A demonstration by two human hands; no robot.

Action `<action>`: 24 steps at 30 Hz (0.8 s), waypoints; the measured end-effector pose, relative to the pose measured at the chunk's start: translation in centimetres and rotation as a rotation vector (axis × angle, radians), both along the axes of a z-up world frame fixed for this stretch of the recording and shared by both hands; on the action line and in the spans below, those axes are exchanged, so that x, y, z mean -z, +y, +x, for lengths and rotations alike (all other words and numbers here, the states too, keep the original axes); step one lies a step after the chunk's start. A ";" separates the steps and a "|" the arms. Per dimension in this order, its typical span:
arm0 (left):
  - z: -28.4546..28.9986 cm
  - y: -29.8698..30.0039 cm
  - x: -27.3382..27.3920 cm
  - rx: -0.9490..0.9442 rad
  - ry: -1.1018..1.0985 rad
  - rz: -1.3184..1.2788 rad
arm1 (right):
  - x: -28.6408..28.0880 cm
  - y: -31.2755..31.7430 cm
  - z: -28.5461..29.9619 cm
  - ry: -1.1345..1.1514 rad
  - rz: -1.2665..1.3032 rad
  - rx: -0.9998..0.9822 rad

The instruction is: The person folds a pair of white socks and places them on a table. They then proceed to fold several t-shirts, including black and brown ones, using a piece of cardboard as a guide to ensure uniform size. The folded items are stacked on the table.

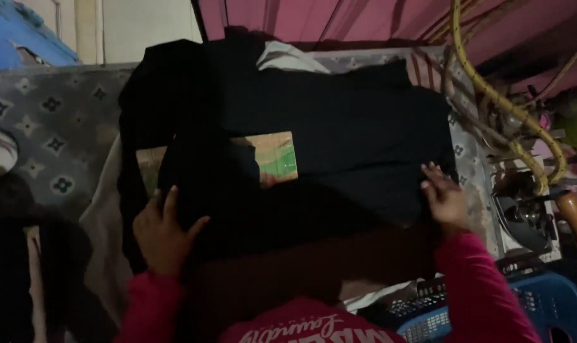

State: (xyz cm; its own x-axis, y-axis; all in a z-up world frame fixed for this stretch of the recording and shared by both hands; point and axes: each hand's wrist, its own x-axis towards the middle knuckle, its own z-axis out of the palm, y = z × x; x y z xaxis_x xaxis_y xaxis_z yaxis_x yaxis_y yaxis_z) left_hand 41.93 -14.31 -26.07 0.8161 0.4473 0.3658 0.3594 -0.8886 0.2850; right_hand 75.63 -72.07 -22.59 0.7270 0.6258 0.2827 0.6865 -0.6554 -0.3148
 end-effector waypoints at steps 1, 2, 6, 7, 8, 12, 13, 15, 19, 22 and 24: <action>0.3 1.2 0.1 -0.077 0.105 -0.128 | -0.8 -0.6 1.6 0.157 -0.110 0.293; 0.7 2.4 0.2 -0.153 0.209 -0.256 | -1.5 -1.2 3.1 0.317 -0.220 0.585; 6.7 10.3 -1.6 -0.028 0.071 -0.171 | -4.6 5.4 11.0 -0.149 0.066 0.135; 9.3 11.5 -2.4 0.031 -0.029 -0.248 | -4.9 7.8 13.0 -0.138 0.030 -0.012; 12.0 12.8 -3.2 0.090 -0.130 -0.324 | -5.3 10.3 14.8 -0.127 -0.005 -0.159; 20.6 16.8 -0.2 0.095 -0.050 -0.415 | -5.1 18.3 19.0 0.250 -0.057 -0.243; 21.7 16.3 -1.8 0.024 -0.047 -0.383 | -4.5 19.1 19.9 0.359 -0.088 -0.276; 23.3 16.0 -4.2 -0.049 -0.046 -0.348 | -3.4 20.4 21.2 0.466 -0.118 -0.312; 25.2 18.3 -4.0 -0.011 0.241 -0.460 | -2.9 22.0 21.5 0.534 -0.171 -0.334; 25.5 20.2 -4.5 0.120 0.218 -0.776 | -2.5 21.9 21.4 0.575 -0.116 -0.391; 24.3 19.9 -6.3 0.246 0.071 -1.110 | -2.4 21.4 20.9 0.591 -0.050 -0.443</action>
